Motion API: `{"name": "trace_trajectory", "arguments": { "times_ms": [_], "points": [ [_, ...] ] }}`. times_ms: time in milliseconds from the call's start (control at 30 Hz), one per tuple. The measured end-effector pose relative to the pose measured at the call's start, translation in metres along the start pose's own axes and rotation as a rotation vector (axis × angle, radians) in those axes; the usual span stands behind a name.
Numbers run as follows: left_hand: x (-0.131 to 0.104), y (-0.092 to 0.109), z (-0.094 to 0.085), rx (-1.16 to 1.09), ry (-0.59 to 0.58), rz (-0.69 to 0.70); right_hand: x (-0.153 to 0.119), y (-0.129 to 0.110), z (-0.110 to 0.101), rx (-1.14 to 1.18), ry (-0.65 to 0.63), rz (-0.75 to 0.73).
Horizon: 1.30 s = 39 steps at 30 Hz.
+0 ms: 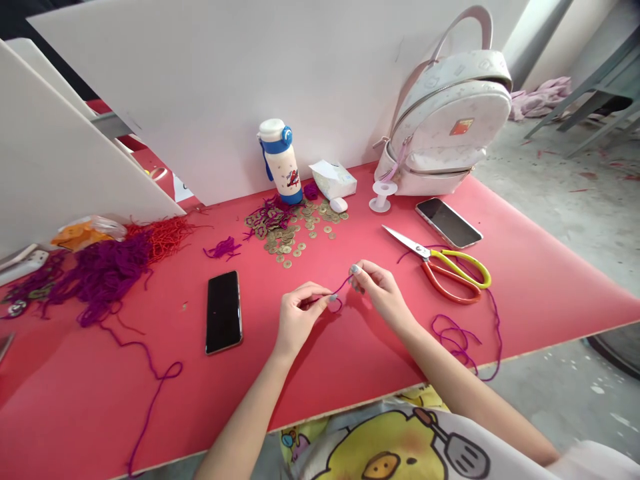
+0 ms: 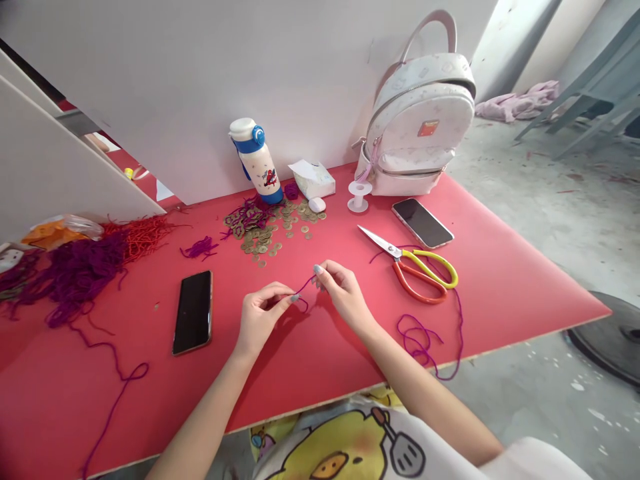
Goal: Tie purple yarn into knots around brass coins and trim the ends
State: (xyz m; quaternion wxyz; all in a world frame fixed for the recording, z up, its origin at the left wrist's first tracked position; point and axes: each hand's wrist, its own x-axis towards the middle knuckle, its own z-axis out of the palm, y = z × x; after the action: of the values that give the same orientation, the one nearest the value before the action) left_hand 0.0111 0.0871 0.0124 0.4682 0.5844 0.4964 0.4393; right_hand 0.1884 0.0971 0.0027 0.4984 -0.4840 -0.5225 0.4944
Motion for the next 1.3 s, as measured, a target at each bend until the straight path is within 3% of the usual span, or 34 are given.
{"name": "trace_trajectory", "arguments": {
  "times_ms": [133,200,433,567,700,800,867,967,1133,1300],
  "points": [
    [0.000,-0.001,-0.001,0.022,0.077,0.000,-0.002,0.005,0.003,-0.146,-0.223,-0.029],
    [0.000,-0.002,-0.001,0.049,0.108,-0.005,-0.003,0.005,0.004,-0.211,-0.254,-0.084],
    [0.000,-0.004,0.000,0.144,0.185,-0.013,-0.008,0.000,0.006,-0.406,-0.239,-0.268],
    [0.000,-0.007,-0.002,0.311,0.131,0.049,-0.010,0.002,0.007,-0.455,-0.165,-0.370],
    [-0.002,-0.007,-0.002,0.446,0.006,0.137,-0.009,0.005,0.006,-0.424,-0.107,-0.356],
    [-0.003,-0.003,0.000,0.310,-0.112,0.161,-0.007,0.005,0.005,-0.394,-0.073,-0.322],
    [-0.003,-0.001,0.001,0.155,-0.123,0.144,-0.006,0.004,0.004,-0.375,-0.056,-0.300],
    [-0.002,0.001,0.001,0.002,-0.031,0.091,-0.007,0.003,0.004,-0.347,-0.057,-0.277],
    [-0.004,-0.001,0.003,-0.013,0.125,-0.003,-0.008,0.003,0.006,-0.321,-0.097,-0.292],
    [-0.005,-0.004,0.005,0.005,0.143,0.010,-0.009,0.006,0.008,-0.387,-0.160,-0.305]
  ]
}}
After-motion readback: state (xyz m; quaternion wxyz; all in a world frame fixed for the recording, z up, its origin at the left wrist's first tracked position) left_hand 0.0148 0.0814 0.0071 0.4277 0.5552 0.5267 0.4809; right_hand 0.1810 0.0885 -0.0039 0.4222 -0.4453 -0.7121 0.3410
